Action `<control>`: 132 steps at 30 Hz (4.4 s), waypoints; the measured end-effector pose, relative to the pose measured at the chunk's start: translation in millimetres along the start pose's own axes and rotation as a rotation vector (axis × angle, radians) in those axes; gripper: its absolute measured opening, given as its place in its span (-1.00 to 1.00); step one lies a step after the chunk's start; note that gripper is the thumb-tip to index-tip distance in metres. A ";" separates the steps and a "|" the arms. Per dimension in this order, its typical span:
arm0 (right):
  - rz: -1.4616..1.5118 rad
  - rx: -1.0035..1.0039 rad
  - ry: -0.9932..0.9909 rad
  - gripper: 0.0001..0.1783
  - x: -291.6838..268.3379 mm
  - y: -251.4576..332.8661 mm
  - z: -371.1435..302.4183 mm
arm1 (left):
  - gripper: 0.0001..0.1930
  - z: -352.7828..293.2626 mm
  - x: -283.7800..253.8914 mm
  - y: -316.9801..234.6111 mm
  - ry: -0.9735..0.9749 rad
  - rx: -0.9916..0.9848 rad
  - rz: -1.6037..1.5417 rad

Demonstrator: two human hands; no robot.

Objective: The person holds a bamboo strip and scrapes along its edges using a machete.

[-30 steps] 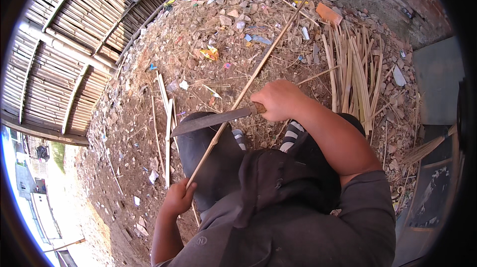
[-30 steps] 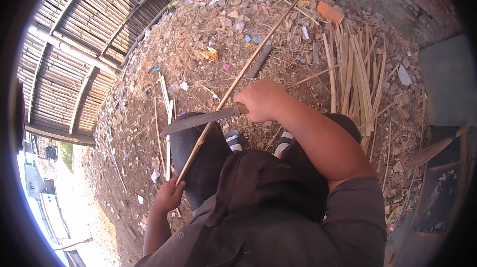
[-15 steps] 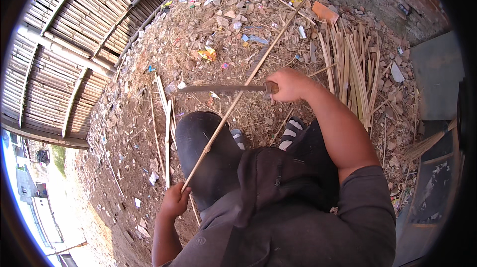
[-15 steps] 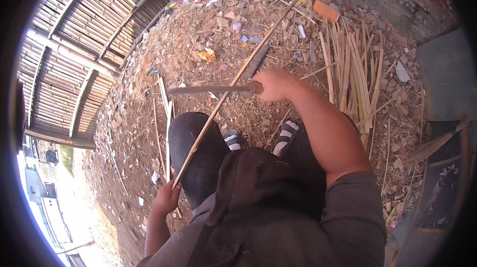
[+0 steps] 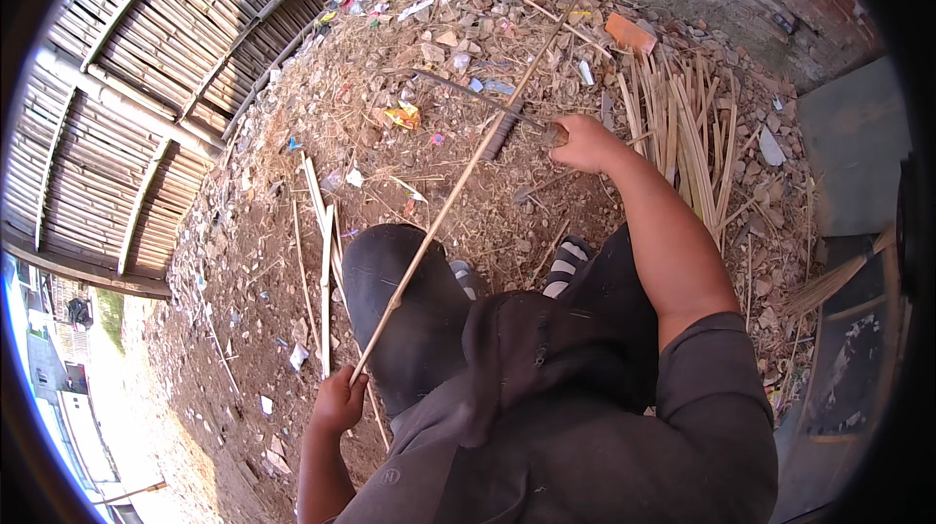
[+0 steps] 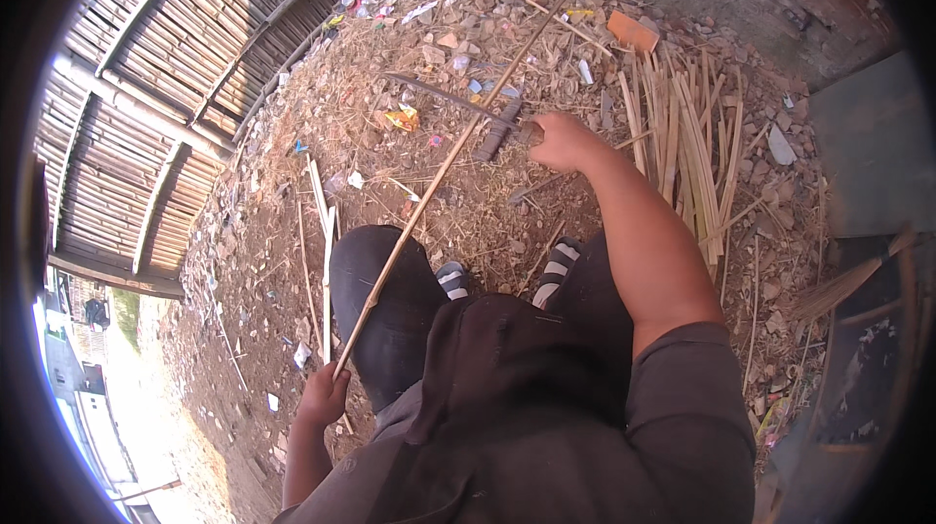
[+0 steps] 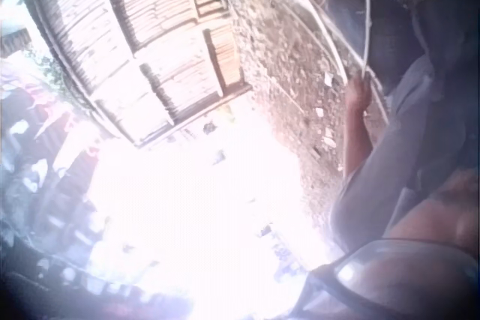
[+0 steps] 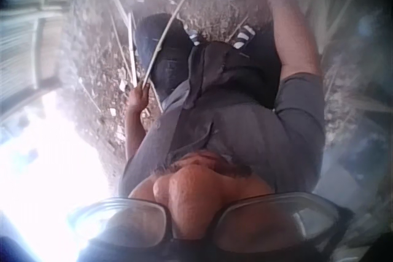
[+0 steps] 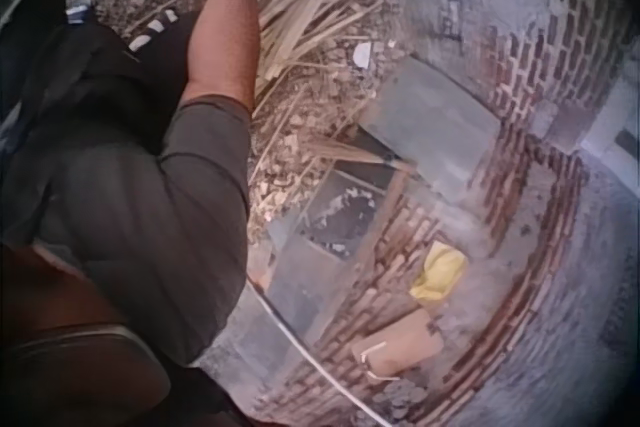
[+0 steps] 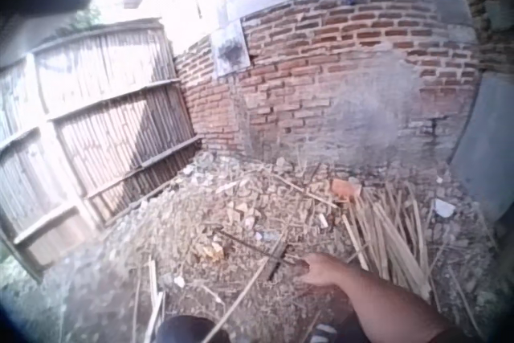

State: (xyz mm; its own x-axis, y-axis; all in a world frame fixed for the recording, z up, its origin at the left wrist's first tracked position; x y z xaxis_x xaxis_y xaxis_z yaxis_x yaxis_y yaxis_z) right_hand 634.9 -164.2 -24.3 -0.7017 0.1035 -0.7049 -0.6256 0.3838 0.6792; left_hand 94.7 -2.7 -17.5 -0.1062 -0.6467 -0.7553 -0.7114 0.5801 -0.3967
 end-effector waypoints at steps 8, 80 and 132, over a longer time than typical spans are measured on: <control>-0.252 -0.035 0.045 -0.64 5.4 68.3 -14.0 | -0.70 -3.4 -3.2 -0.1 0.040 -0.036 -0.068; 0.683 -0.085 0.090 -0.67 13.4 34.4 -0.4 | -0.67 -2.7 -9.2 17.9 0.089 -0.156 -0.128; -0.252 -0.147 0.096 -0.76 39.3 85.4 -2.7 | -0.49 37.8 -20.3 -37.3 -0.011 0.044 -0.166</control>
State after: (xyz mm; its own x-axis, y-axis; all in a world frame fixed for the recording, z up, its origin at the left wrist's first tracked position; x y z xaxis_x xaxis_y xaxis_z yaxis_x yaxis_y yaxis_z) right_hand 553.0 -129.8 6.6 -0.5425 -0.0682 -0.8373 -0.8220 0.2486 0.5124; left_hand 149.7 7.5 -7.0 0.0181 -0.7301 -0.6831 -0.6877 0.4868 -0.5386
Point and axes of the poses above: each hand's wrist, its own z-axis towards the middle knuckle, its own x-axis out of the palm, y = z × x, the point moved 4 cm from there along z, towards the middle knuckle, and after that the axes turned 14 degrees about y, right-handed, at the moved point
